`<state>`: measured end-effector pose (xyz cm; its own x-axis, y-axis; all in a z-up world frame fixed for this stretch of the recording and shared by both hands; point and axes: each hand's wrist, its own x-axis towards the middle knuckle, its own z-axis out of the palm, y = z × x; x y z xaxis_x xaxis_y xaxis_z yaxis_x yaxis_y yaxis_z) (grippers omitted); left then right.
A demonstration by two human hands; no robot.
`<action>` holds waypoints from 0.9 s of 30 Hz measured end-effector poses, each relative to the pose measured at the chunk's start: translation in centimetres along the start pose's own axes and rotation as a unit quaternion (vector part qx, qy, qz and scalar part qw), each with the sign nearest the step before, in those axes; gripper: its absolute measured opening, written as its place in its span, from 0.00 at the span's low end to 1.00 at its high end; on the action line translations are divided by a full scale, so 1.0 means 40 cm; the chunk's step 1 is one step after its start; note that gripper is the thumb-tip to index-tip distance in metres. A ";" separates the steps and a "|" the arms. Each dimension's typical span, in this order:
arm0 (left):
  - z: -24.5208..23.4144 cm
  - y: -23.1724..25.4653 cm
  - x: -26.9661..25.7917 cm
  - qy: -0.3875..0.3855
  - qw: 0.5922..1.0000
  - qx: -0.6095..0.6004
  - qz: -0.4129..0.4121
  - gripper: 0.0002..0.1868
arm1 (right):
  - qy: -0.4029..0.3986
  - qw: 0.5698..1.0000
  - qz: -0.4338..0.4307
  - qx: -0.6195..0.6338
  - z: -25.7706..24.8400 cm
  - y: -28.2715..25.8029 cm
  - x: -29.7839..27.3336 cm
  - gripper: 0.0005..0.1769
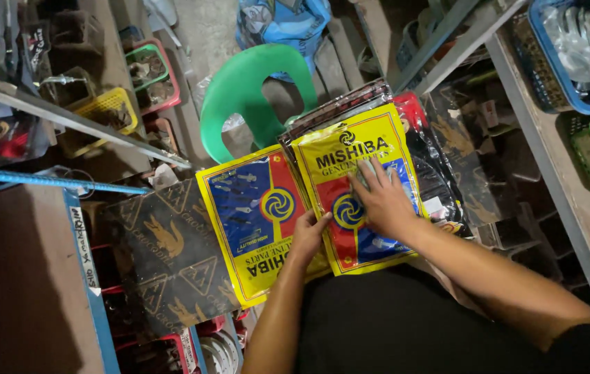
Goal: The person wipes the surface of several yellow and blue 'MISHIBA' branded packages with a cloth. They handle the packages on a table, wipe them, and place them onto a nearby shelf.
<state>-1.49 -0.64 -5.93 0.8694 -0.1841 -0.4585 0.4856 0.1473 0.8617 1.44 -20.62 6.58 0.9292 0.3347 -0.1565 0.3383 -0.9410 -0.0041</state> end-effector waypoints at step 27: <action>0.107 0.181 -0.096 0.069 0.947 0.313 -0.033 0.34 | 0.152 0.987 -0.041 0.036 0.165 0.106 -0.039 0.58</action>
<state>-1.71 -3.02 2.99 0.8637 -0.0372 -0.5025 0.4276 -0.4737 0.7699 0.46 -25.45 0.29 0.9046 0.3985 0.1514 0.4127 -0.9076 -0.0768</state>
